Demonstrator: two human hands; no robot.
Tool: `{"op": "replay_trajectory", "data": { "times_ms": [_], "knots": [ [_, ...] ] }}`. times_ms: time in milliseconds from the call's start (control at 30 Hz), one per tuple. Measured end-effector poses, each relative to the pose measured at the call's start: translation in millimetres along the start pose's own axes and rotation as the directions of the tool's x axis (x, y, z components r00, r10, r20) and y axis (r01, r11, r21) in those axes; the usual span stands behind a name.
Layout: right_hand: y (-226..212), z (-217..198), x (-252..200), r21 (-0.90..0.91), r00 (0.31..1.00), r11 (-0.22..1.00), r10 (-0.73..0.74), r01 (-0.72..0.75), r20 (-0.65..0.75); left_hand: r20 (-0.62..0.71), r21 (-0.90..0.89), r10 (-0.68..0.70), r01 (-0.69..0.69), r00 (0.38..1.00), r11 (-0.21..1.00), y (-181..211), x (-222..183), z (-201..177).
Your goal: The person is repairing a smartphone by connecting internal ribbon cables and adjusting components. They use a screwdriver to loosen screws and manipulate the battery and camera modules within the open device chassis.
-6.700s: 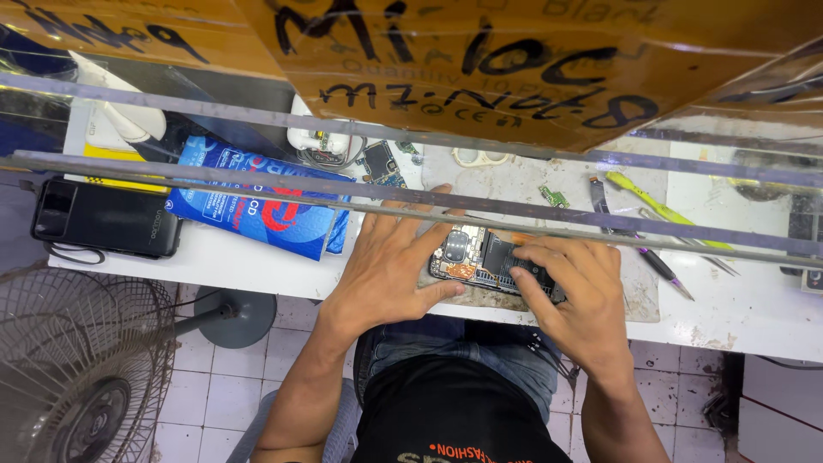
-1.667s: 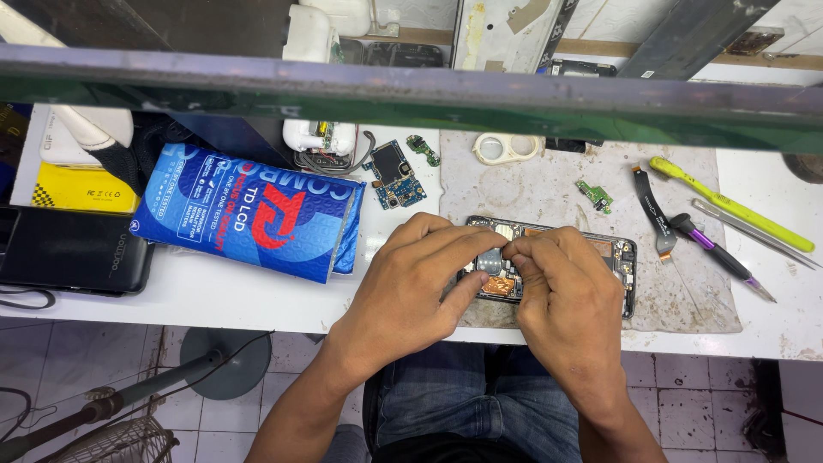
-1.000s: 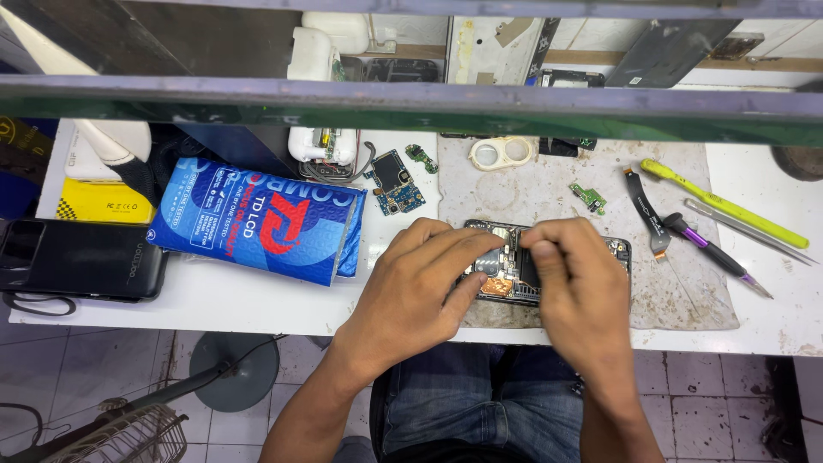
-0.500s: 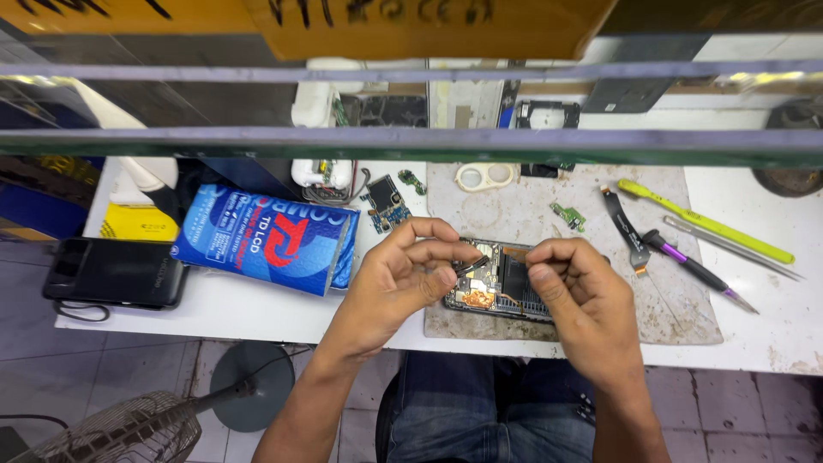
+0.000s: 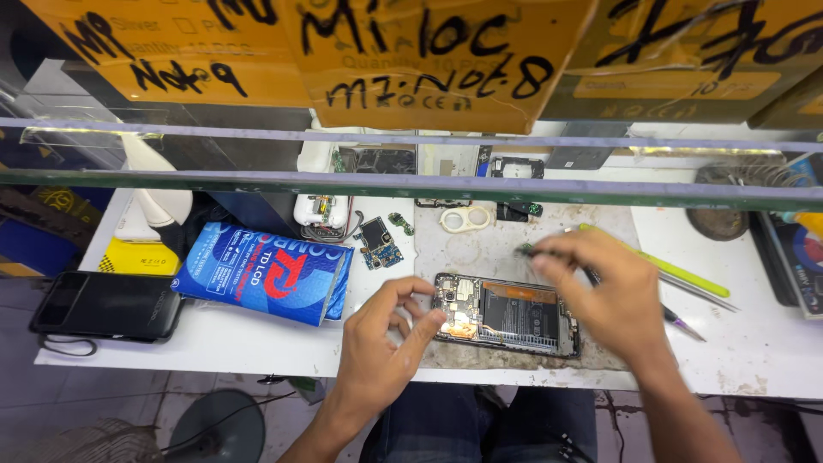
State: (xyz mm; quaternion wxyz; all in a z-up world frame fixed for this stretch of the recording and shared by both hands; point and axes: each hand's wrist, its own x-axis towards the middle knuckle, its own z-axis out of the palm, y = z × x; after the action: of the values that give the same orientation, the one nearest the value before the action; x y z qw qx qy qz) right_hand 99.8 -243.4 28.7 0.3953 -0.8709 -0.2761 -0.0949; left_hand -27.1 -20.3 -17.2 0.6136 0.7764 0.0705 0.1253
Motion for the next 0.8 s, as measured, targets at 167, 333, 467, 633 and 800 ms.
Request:
{"op": "replay_trajectory", "data": {
  "times_ms": [167,333,467,633,800],
  "knots": [
    [41.3,2.3,63.4,-0.337,0.999,0.940,-0.043,0.049,0.026,-0.026,0.067,0.163,-0.161,0.986,0.985,-4.6,-5.2,-0.4],
    [59.4,23.4,94.0,-0.539,0.907,0.749,-0.416,0.385,0.070,-0.022,0.090,0.251,-0.248,0.968,0.965,-5.2,-4.4,-5.1],
    [67.5,35.2,98.3,-0.586,0.866,0.665,-0.480,0.463,0.140,-0.008,0.070,0.186,-0.185,0.983,0.980,-4.0,-4.4,-8.9],
    [77.1,40.0,89.6,-0.616,0.858,0.611,-0.454,0.496,0.240,0.002,0.058,0.203,-0.203,0.979,0.977,-4.5,-3.4,-9.6],
    [58.1,28.2,82.5,-0.496,0.893,0.743,-0.385,0.450,0.232,-0.026,0.038,0.252,-0.251,0.967,0.967,-7.8,-1.8,-10.7]
  ]
}}
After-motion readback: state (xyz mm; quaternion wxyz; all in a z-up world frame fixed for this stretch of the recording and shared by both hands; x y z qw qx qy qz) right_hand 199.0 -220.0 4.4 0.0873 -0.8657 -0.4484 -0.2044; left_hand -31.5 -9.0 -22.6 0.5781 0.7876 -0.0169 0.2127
